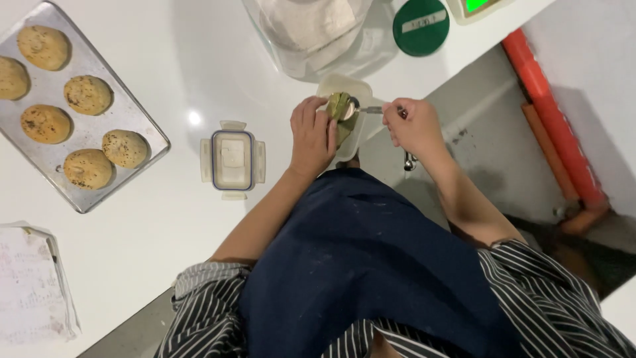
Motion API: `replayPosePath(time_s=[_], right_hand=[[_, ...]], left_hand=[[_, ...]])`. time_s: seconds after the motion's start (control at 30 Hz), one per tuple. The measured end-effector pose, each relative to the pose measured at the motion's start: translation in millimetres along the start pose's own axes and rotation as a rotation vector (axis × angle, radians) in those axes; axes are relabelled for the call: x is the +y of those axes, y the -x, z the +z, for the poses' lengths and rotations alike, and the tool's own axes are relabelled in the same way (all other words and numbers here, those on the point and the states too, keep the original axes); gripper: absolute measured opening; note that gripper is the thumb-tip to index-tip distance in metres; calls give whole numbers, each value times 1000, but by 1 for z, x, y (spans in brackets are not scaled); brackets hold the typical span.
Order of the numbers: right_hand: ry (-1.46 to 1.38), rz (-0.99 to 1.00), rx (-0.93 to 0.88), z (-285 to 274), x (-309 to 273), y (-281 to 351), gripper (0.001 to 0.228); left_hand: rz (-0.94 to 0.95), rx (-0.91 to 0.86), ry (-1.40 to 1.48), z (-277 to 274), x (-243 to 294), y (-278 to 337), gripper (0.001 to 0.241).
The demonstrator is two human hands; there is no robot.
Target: Measuring and pouring dry and liquid ingredients into a mixing bowl using a scale and measuring spoon.
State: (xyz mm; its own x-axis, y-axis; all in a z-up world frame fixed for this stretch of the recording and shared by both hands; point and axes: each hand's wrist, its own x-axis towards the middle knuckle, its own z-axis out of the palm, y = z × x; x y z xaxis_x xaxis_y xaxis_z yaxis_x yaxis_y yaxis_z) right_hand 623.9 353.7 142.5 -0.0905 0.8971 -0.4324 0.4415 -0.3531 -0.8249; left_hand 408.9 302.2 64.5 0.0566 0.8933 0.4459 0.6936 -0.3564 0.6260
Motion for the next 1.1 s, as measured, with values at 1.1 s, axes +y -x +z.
replayPosePath(time_s=[1.1], right_hand=[[165,-94,-151,-41,-4,-45,32]], left_hand=[[-111,93,-48,26,23,-7,17]])
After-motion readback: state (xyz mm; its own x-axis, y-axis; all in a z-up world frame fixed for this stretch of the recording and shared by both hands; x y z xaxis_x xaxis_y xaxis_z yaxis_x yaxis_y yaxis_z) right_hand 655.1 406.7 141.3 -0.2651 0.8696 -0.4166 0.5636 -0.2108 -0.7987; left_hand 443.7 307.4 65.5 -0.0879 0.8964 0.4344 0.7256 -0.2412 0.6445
